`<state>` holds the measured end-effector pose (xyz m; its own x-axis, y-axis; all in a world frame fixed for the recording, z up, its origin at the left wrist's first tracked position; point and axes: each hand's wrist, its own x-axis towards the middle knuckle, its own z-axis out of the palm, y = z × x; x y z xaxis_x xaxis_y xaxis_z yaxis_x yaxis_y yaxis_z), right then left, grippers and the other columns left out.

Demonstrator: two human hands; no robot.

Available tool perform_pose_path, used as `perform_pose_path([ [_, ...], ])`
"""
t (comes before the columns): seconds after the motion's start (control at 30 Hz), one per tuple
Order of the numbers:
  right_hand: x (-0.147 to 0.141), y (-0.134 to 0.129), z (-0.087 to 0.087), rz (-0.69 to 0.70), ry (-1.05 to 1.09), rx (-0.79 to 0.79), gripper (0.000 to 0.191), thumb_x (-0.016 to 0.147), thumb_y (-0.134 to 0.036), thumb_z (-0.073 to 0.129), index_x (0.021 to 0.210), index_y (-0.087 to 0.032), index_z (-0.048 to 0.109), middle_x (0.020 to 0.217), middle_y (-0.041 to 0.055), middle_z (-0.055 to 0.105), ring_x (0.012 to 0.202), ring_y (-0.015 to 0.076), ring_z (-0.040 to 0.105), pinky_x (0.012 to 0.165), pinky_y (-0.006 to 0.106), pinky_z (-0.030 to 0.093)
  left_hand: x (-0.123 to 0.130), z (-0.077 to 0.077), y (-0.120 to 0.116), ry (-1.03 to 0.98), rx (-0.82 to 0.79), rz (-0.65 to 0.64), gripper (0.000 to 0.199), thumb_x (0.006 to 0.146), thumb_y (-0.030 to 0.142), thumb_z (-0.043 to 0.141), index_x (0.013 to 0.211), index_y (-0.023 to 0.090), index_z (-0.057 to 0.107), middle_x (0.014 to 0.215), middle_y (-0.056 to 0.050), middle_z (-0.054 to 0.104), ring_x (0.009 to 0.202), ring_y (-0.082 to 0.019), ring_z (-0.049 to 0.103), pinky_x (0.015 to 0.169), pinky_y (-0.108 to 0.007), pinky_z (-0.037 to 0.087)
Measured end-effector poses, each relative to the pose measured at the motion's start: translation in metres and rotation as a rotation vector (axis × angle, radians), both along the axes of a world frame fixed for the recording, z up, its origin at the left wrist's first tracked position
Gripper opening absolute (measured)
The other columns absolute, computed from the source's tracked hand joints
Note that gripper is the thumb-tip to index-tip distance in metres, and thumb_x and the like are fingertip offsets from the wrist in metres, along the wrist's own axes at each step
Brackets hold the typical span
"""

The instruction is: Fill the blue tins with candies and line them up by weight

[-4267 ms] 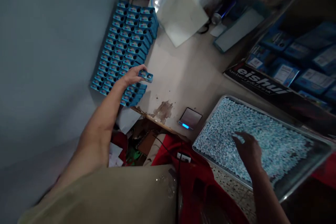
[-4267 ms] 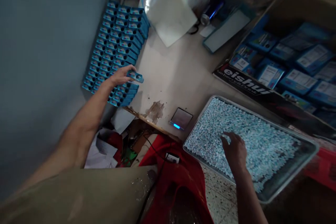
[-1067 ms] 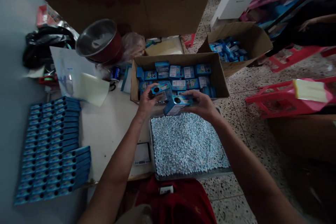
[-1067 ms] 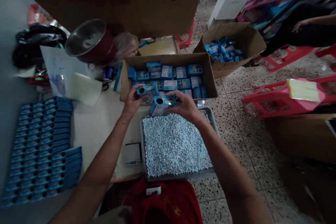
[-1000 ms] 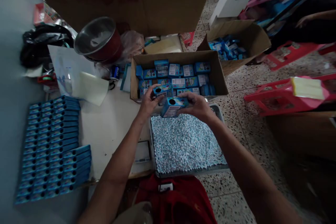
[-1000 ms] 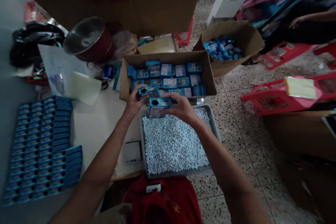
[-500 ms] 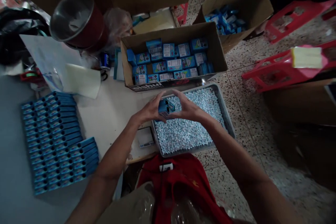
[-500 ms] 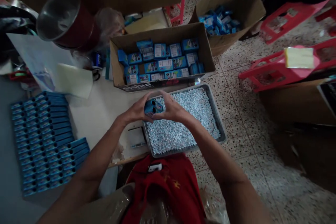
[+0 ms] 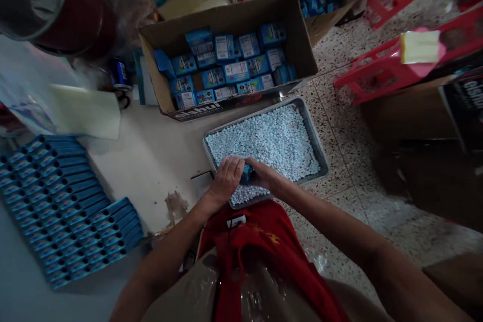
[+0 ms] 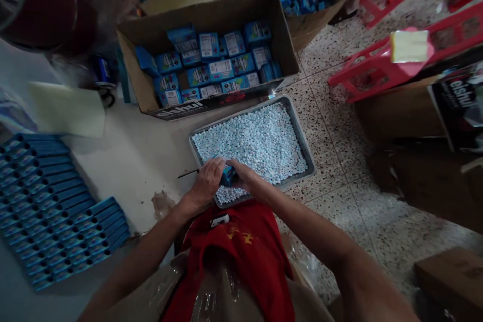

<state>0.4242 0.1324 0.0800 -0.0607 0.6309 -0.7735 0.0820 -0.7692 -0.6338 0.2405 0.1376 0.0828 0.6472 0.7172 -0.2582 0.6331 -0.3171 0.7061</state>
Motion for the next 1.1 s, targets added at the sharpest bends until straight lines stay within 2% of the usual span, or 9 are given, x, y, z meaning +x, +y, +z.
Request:
perform_pose_path([
  [0.1, 0.008, -0.029, -0.004, 0.049, -0.023, -0.047, 0.077, 0.102, -0.094, 0.044, 0.087, -0.022, 0.07, 0.062, 0.0023, 0.063, 0.055, 0.0192, 0.063, 0.059, 0.033, 0.06, 0.002, -0.021, -0.02, -0.063, -0.093, 0.051, 0.048, 0.1, 0.007, 0.064, 0.146, 0.018, 0.071, 0.155, -0.021, 0.073, 0.154, -0.038, 0.067, 0.138, -0.062, 0.048],
  [0.23, 0.055, -0.027, -0.02, 0.039, -0.196, 0.076, 0.088, 0.101, -0.101, 0.033, 0.079, -0.025, 0.072, 0.061, 0.0058, 0.061, 0.068, 0.0259, 0.069, 0.075, 0.042, 0.066, -0.021, -0.053, 0.004, -0.147, -0.204, 0.249, 0.062, 0.08, 0.03, 0.096, 0.135, 0.018, 0.071, 0.132, -0.019, 0.081, 0.127, -0.043, 0.08, 0.117, -0.066, 0.065],
  [0.37, 0.107, 0.028, -0.055, -0.031, -0.396, 0.397, 0.072, 0.109, -0.085, 0.041, 0.109, -0.025, 0.081, 0.124, 0.0151, 0.078, 0.137, 0.0362, 0.066, 0.129, 0.058, 0.049, -0.043, -0.083, 0.055, -0.295, -0.326, 0.436, 0.096, 0.071, 0.071, 0.102, 0.14, 0.017, 0.065, 0.134, -0.02, 0.081, 0.119, -0.041, 0.082, 0.109, -0.067, 0.068],
  [0.43, 0.121, 0.061, -0.08, 0.054, -0.405, 0.564, 0.058, 0.109, -0.076, 0.056, 0.117, -0.026, 0.083, 0.144, 0.0158, 0.074, 0.15, 0.0373, 0.057, 0.138, 0.06, 0.038, -0.045, -0.092, 0.078, -0.37, -0.396, 0.458, 0.106, 0.064, 0.079, 0.104, 0.141, 0.016, 0.066, 0.134, -0.019, 0.082, 0.118, -0.039, 0.083, 0.108, -0.062, 0.069],
  [0.57, 0.128, 0.098, -0.129, 0.388, -0.392, 0.892, 0.049, 0.114, -0.062, 0.055, 0.133, -0.027, 0.083, 0.145, 0.0152, 0.074, 0.141, 0.0376, 0.062, 0.134, 0.064, 0.043, -0.033, -0.102, 0.105, -0.45, -0.597, 0.439, 0.11, 0.055, 0.067, 0.113, 0.143, 0.017, 0.07, 0.135, -0.016, 0.083, 0.125, -0.039, 0.082, 0.115, -0.058, 0.067],
  [0.7, 0.124, 0.092, -0.154, 0.456, -0.432, 0.985, 0.054, 0.118, -0.058, 0.047, 0.149, -0.024, 0.077, 0.154, 0.0168, 0.069, 0.147, 0.0384, 0.059, 0.135, 0.065, 0.042, -0.012, -0.112, 0.105, -0.46, -0.667, 0.36, 0.127, 0.047, 0.057, 0.118, 0.158, 0.021, 0.067, 0.145, -0.014, 0.08, 0.147, -0.041, 0.071, 0.135, -0.059, 0.052],
  [0.8, 0.113, 0.074, -0.154, 0.276, -0.366, 0.869, 0.053, 0.115, -0.066, 0.054, 0.14, -0.028, 0.08, 0.149, 0.0152, 0.071, 0.147, 0.0368, 0.061, 0.135, 0.061, 0.044, 0.01, -0.12, 0.086, -0.519, -0.756, 0.388, 0.136, 0.049, 0.065, 0.115, 0.166, 0.023, 0.061, 0.155, -0.016, 0.074, 0.15, -0.043, 0.068, 0.133, -0.061, 0.053],
  [0.97, 0.097, 0.048, -0.146, -0.373, -0.036, 0.473, 0.043, 0.095, -0.073, 0.08, 0.103, -0.031, 0.082, 0.117, 0.0056, 0.081, 0.129, 0.0321, 0.07, 0.126, 0.051, 0.054, 0.051, -0.132, 0.051, -0.546, -0.762, 0.348, 0.14, 0.049, 0.075, 0.112, 0.166, 0.019, 0.059, 0.157, -0.022, 0.072, 0.142, -0.046, 0.073, 0.124, -0.064, 0.059],
  [1.1, 0.095, 0.044, -0.142, -0.606, 0.116, 0.344, 0.036, 0.092, -0.065, 0.078, 0.086, -0.03, 0.071, 0.095, 0.0014, 0.08, 0.114, 0.0281, 0.077, 0.106, 0.045, 0.067, 0.06, -0.129, 0.044, -0.565, -0.726, 0.263, 0.129, 0.055, 0.083, 0.108, 0.158, 0.018, 0.063, 0.146, -0.021, 0.077, 0.133, -0.045, 0.077, 0.115, -0.062, 0.065],
])
